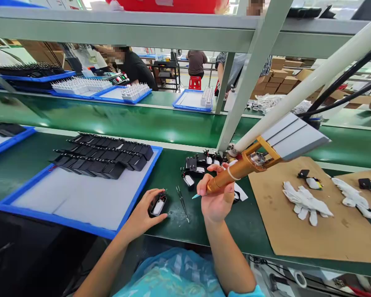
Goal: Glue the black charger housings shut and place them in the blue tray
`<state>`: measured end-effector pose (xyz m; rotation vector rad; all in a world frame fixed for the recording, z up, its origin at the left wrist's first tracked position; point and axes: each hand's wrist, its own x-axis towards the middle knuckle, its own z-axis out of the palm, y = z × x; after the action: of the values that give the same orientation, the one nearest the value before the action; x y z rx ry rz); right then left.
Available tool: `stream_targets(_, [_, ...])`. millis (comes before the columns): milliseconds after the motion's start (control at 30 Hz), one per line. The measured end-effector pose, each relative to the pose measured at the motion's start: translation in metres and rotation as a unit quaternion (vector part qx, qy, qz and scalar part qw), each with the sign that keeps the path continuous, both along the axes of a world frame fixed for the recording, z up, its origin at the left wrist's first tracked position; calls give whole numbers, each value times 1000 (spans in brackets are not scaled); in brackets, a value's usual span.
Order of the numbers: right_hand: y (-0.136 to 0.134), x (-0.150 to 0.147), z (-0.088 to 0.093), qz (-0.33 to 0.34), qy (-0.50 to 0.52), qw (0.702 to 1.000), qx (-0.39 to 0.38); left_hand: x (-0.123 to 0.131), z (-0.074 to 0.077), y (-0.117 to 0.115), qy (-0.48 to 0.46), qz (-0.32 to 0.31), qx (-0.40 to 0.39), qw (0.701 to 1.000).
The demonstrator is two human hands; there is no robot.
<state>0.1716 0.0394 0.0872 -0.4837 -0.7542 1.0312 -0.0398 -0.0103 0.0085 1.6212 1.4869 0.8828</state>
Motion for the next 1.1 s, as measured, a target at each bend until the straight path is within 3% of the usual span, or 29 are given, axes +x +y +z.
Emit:
stream_targets(267, [-4, -11, 5, 21, 16, 1000, 1, 3, -22, -14, 24, 75, 36, 996])
stream_targets(500, [-10, -29, 12, 52, 18, 998, -2, 6, -25, -8, 44, 59, 93, 993])
stream_targets(733, [-12, -36, 14, 72, 30, 997, 10, 29, -8, -12, 63, 1, 88, 994])
stream_targets(933, [-13, -31, 13, 63, 36, 997, 10, 38, 16, -11, 82, -2, 136, 987])
stream_targets(1100, [-14, -28, 13, 64, 28, 998, 11, 39, 25, -12, 77, 4, 157, 985])
